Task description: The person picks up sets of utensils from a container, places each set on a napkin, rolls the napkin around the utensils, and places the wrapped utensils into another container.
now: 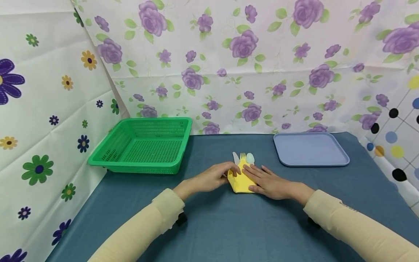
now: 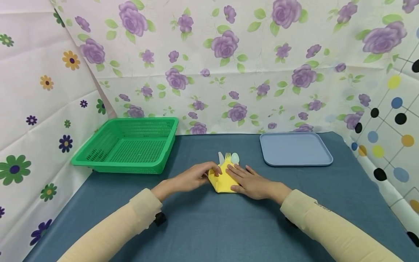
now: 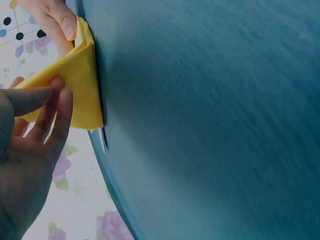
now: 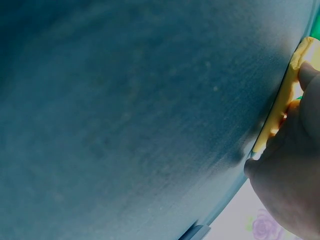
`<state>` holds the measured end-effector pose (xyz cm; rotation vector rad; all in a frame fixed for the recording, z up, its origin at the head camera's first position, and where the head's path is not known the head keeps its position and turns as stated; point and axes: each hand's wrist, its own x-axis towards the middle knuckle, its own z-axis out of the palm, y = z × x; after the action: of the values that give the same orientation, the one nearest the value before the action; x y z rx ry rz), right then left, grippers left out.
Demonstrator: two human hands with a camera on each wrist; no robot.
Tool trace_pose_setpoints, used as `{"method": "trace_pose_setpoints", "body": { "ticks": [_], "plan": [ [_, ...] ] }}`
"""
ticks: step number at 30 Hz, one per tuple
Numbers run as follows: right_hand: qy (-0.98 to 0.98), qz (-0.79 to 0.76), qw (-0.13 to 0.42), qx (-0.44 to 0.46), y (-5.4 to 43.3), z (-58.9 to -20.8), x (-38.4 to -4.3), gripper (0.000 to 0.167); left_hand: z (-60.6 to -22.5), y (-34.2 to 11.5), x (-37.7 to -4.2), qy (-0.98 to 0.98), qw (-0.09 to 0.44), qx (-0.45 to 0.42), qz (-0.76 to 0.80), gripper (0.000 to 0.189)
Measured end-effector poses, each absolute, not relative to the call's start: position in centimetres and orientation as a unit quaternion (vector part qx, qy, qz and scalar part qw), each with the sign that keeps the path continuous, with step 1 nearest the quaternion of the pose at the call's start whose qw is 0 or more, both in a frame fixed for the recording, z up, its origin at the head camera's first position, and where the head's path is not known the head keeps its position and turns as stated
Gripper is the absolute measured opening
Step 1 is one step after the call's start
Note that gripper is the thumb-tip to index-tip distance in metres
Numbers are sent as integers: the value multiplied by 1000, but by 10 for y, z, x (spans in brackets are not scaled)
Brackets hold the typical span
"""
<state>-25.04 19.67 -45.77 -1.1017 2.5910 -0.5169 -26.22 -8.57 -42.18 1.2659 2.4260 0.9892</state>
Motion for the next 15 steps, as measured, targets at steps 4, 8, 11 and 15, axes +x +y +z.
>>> {"method": "trace_pose_setpoints", "body": {
  "ticks": [4, 8, 11, 15],
  "plan": [
    [897, -178, 140, -381, 198, -459, -250, 70, -422, -75, -263, 842, 92, 435, 307, 25],
    [898, -177, 139, -379, 199, -460, -251, 70, -421, -61, -263, 842, 88, 446, 292, 22],
    [895, -191, 131, -381, 199, -460, -251, 71, -424, -55, -264, 841, 87, 451, 284, 31],
    [891, -212, 119, -385, 200, -461, -251, 72, -427, -49, -262, 841, 86, 451, 285, 36]
  ]
}}
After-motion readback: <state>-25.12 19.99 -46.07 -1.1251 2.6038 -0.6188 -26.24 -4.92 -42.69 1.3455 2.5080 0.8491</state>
